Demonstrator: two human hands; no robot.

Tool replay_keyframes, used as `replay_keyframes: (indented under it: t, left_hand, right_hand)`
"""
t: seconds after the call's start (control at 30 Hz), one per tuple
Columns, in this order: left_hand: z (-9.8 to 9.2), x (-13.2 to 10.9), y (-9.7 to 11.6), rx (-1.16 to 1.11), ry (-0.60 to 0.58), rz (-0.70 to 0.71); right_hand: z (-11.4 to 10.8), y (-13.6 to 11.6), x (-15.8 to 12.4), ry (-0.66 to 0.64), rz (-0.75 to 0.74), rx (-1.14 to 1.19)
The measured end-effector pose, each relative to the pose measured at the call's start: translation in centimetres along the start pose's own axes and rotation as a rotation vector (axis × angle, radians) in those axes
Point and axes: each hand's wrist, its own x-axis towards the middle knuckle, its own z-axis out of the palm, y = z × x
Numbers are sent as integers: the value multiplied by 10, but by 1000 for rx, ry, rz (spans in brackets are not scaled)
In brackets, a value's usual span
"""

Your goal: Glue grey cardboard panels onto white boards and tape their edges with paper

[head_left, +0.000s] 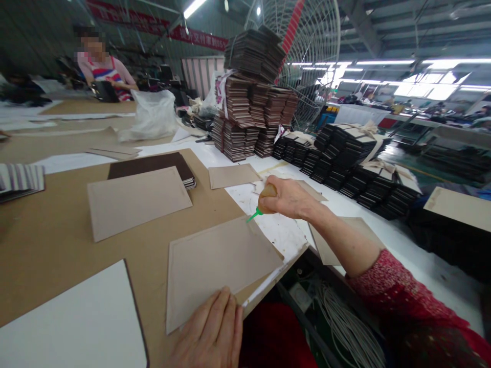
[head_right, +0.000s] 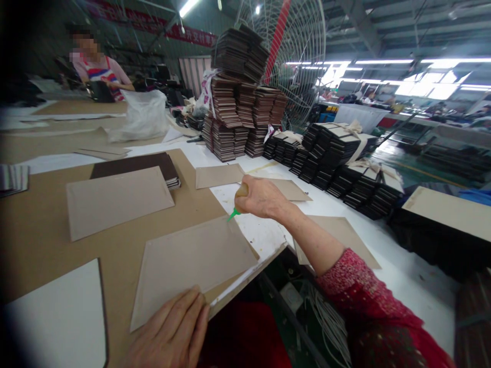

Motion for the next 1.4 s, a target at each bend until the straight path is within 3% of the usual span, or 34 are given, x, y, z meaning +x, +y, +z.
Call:
replay_keyframes:
  t: [0.27, 0.53, 0.73, 1.1, 1.4]
  left_hand:
    - [-7, 9, 8, -92, 22, -100]
    - [-9, 5, -4, -3, -57, 24]
    - [-16, 15, 6, -72, -33, -91]
    - [-18, 11, -1, -4, -84, 36]
    - [-30, 24, 3, -16, -12, 29]
  right_hand:
    - [0, 3, -9, -19, -13, 7]
    - [-9, 5, -33, -74, -14, -12]
    - [-14, 6, -49, -97, -24, -33]
    - [-29, -6, -80, -181, 37, 4]
    - [-32, -5, -99, -178, 101, -67]
